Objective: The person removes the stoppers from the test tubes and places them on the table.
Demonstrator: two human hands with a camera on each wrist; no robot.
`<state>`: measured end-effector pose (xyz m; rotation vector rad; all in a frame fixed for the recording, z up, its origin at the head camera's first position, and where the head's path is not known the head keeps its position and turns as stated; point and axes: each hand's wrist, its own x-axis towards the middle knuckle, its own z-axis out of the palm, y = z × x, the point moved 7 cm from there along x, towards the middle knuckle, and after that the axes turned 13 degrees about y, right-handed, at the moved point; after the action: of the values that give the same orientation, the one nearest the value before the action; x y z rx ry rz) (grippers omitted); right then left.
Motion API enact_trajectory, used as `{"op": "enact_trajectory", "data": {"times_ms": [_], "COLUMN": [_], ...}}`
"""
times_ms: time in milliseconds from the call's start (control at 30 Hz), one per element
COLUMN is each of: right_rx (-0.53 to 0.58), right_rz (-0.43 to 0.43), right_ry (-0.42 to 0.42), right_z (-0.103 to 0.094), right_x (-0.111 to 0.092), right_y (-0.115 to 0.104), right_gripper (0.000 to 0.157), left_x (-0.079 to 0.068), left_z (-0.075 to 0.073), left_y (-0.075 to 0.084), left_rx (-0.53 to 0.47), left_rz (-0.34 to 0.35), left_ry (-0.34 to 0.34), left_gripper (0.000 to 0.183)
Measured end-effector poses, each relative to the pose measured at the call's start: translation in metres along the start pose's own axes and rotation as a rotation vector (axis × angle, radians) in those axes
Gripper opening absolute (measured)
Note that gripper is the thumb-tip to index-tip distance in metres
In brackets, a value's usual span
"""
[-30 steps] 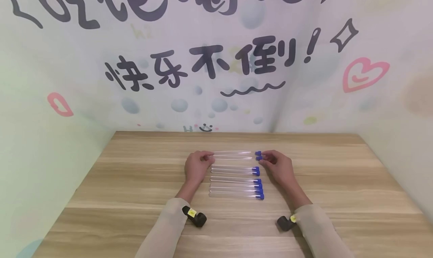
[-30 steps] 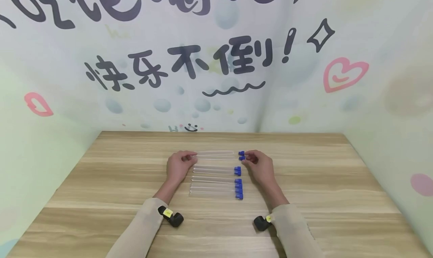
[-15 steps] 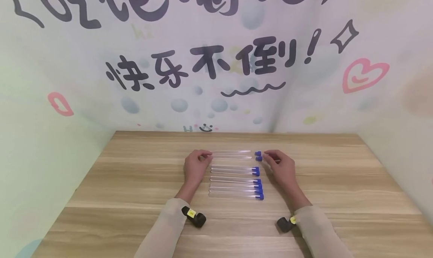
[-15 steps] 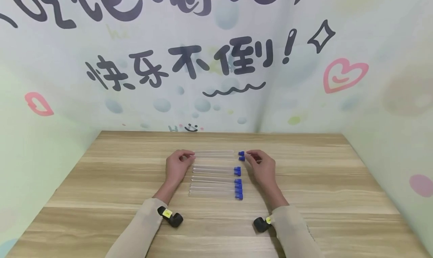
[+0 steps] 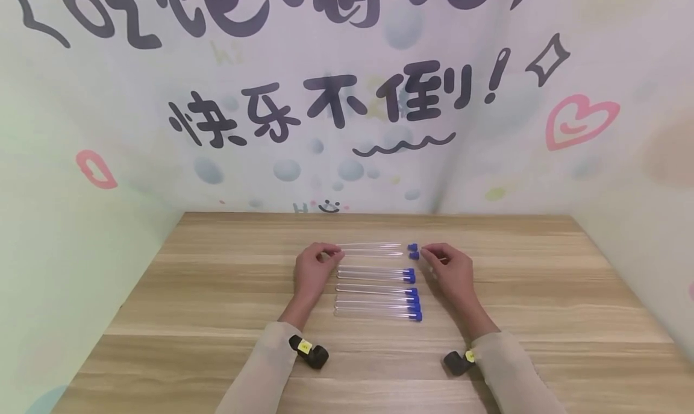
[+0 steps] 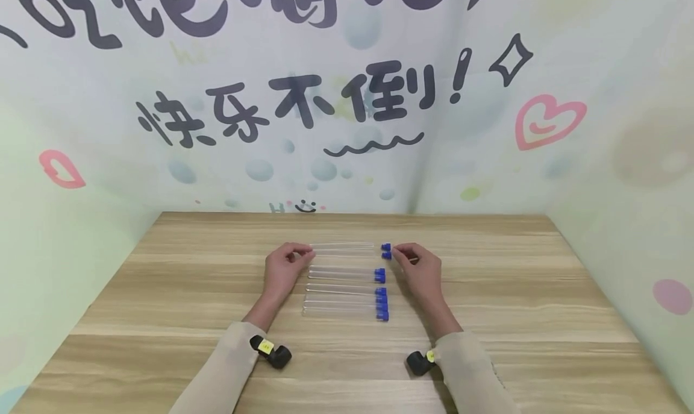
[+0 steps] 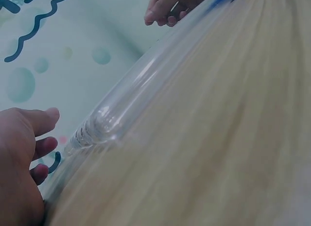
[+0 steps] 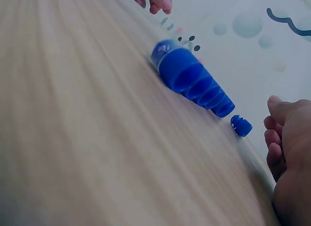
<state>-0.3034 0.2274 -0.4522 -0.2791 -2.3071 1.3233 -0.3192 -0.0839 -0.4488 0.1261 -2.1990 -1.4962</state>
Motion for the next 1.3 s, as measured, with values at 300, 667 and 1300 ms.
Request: {"op": "enact_trajectory", "data": {"times_ms": [300,667,1300], "right_rx": [-0.020,-0.012,-0.092], "right_rz": [-0.006,-0.075,-0.169], "right_ry": [-0.105,-0.191,-0.227], "right_z": [0.005,0.010,0.012], "right_x": [-0.012,-0.017,-0.017], "right_y": [-0.001,-0.005,-0.008], "right_gripper": [0.022,0.015,0.011], "left_x": [-0.005,-0.010,-0.017], "left_z": [-0.002,-0.005,-0.009], "left_y": [0.002,-0.002,0.003], "left_rx": [-0.033,-0.004,0.051], "left_rz": [0.018,0.021,0.111], "left_ry": [-0.035,-0.088,-0.113], "left_gripper": [0.009,0.018,0.011]}}
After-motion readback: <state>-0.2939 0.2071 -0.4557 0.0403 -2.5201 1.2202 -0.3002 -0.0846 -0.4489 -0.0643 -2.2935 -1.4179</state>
